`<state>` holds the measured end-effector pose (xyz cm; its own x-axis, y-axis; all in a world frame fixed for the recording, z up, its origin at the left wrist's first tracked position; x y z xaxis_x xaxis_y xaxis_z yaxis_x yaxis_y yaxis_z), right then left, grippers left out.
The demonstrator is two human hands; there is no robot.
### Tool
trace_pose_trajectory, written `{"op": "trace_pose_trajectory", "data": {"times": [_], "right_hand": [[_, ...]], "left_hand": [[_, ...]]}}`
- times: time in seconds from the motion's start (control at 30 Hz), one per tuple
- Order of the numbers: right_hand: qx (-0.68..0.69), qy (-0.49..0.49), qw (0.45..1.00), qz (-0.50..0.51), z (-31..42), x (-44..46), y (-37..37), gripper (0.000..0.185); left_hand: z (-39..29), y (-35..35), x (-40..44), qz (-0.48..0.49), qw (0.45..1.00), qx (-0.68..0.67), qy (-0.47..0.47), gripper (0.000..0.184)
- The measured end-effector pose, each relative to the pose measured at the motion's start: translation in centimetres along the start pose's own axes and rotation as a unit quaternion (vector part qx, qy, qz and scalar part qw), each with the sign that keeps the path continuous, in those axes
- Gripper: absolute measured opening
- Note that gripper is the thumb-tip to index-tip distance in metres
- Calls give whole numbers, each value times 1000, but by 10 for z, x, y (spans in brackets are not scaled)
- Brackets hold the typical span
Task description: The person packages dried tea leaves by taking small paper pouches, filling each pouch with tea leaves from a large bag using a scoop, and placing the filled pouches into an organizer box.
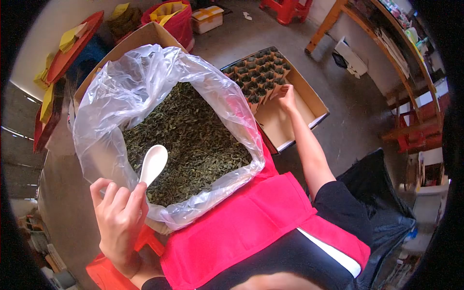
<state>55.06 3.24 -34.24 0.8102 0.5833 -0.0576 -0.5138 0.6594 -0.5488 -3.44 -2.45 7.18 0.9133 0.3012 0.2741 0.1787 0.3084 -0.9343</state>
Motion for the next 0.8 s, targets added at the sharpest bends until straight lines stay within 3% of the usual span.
{"op": "trace_pose_trajectory", "data": {"times": [0.1, 0.17, 0.2, 0.37, 0.43, 0.5, 0.63, 0.73, 0.8], "right_hand": [[-1, 32, 998, -60, 13, -14, -18, 53], [64, 36, 993, -96, 72, -52, -40, 47], [78, -18, 988, -129, 110, -72, -44, 35], [289, -216, 931, -49, 276, -117, -46, 14], [296, -265, 918, 0, 341, -148, -44, 10], [306, -350, 878, 116, 387, -161, -26, 10], [194, -451, 825, 280, 462, -173, 20, 14], [29, -509, 799, 320, 501, -174, 53, 19], [-43, -573, 743, 342, 516, -183, 65, 26]], "left_hand": [[0, 3, -3, 16, 1000, -16, -16, 24], [2, 7, -5, 36, 999, -25, -17, 20], [3, 10, -6, 46, 998, -28, -19, 18], [9, 28, -7, 99, 993, -68, 8, 8], [9, 39, -1, 113, 989, -94, 28, 8], [9, 64, 5, 100, 988, -101, 56, 7], [7, 94, 21, 107, 988, -79, 74, 7], [6, 88, 22, 134, 985, -53, 92, 10], [9, 86, 20, 143, 984, -45, 92, 10]]}}
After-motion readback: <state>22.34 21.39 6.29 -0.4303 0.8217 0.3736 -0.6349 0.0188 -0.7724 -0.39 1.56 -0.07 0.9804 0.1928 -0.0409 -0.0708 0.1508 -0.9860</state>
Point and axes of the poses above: each hand's wrist, its own x-axis towards the middle knuckle, its own y-axis out of the palm, z = x × y, the point moved 4 cm from there along x, towards the middle knuckle, and after that the axes turned 15 degrees about y, right-handed, at the moved point
